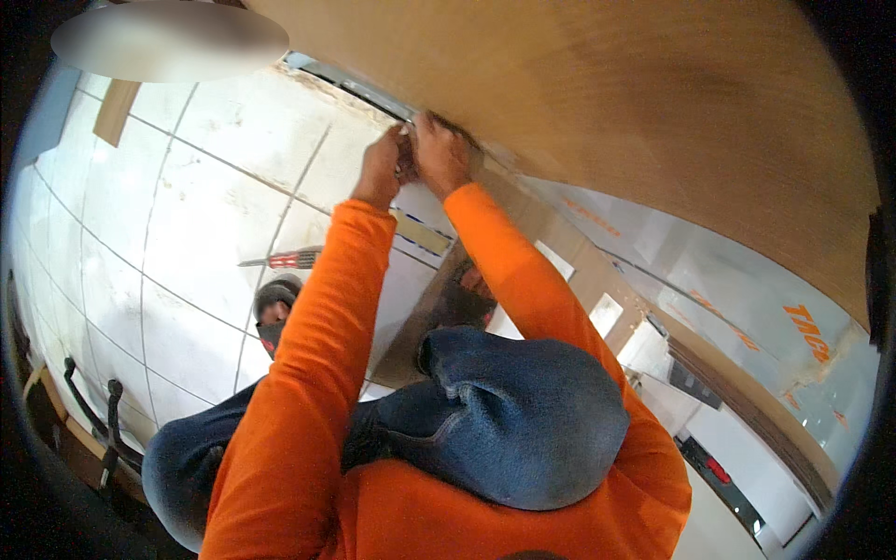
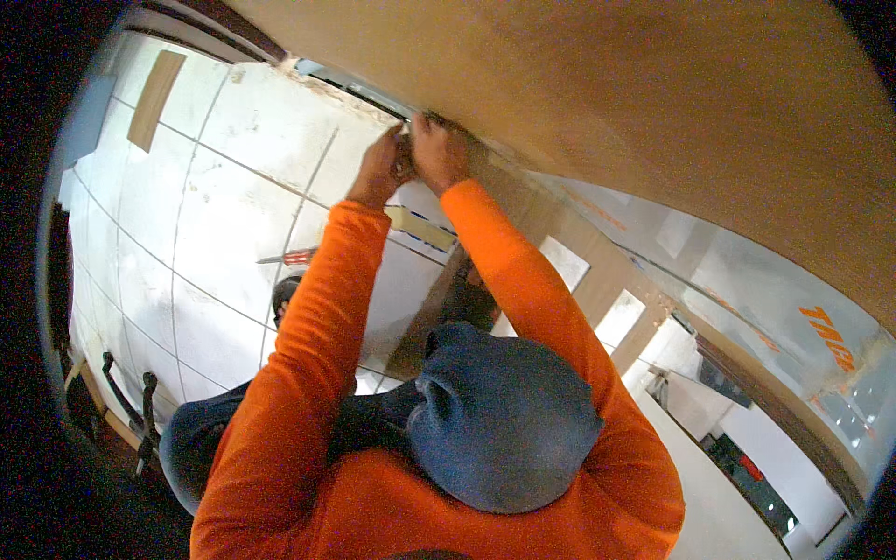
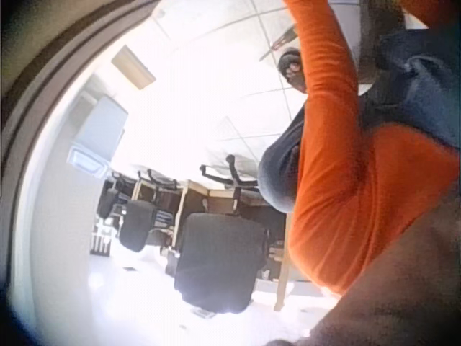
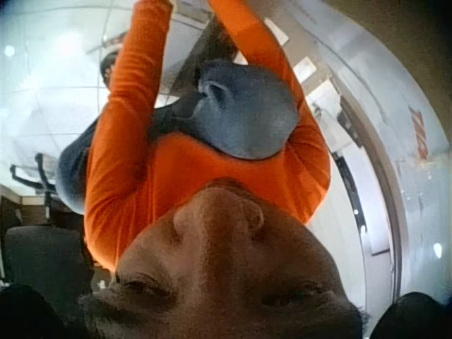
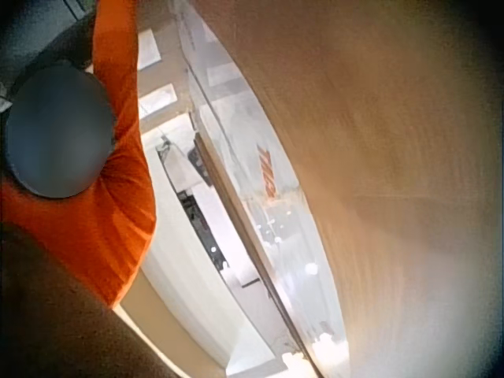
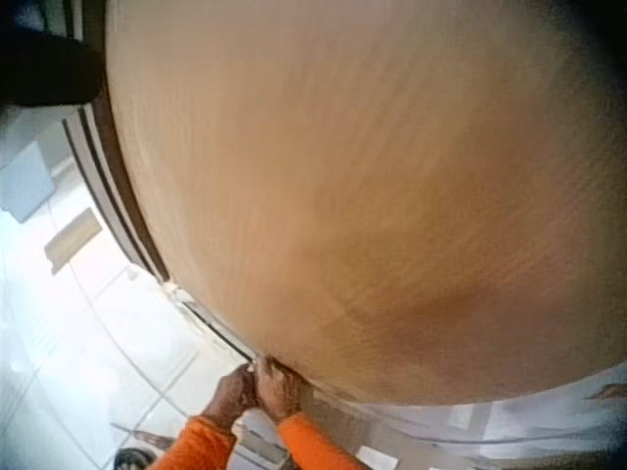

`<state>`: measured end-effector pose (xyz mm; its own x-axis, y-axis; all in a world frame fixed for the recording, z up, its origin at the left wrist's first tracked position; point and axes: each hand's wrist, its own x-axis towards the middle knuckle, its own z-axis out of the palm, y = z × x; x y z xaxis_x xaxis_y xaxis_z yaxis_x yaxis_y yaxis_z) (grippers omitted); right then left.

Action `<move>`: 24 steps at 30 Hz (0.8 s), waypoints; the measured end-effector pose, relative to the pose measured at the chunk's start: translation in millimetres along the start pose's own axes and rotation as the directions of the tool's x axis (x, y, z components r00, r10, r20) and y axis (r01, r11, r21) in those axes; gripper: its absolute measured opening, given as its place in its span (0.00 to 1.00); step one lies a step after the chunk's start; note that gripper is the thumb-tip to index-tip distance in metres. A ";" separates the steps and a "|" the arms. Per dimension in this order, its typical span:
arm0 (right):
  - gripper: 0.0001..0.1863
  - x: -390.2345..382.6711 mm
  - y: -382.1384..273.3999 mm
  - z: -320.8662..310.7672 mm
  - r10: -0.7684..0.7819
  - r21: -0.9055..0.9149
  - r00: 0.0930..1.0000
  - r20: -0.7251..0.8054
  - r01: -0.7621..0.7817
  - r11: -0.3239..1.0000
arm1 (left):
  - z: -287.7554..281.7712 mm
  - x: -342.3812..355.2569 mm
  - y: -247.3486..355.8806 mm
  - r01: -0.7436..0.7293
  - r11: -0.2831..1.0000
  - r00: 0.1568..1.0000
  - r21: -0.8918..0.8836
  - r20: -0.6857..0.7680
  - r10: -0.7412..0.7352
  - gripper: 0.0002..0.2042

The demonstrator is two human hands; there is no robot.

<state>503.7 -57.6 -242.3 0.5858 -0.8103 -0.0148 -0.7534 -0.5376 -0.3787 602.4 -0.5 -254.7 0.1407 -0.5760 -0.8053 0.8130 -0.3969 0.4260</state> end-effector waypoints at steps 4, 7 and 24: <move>0.10 -7.5 -1.5 14.0 0.044 0.119 0.997 -0.071 -0.035 0.992 | -15.6 -24.1 -1.5 0.036 0.995 0.999 0.089 0.007 -0.037 0.19; 0.10 -1.4 -5.2 21.6 0.059 0.198 0.977 -0.203 -0.018 0.980 | -32.6 -25.7 -5.6 -0.022 0.997 0.996 0.076 0.087 0.015 0.20; 0.11 5.0 -13.1 16.7 0.156 0.163 0.948 -0.277 -0.114 0.980 | -53.2 -52.0 18.8 -0.121 0.976 0.992 0.181 0.053 0.113 0.22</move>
<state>521.4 -50.7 -252.9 0.3549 -0.9167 0.1837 -0.7563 -0.3971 -0.5199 640.5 60.0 -226.8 0.2017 -0.6542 -0.7290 0.6741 -0.4472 0.5879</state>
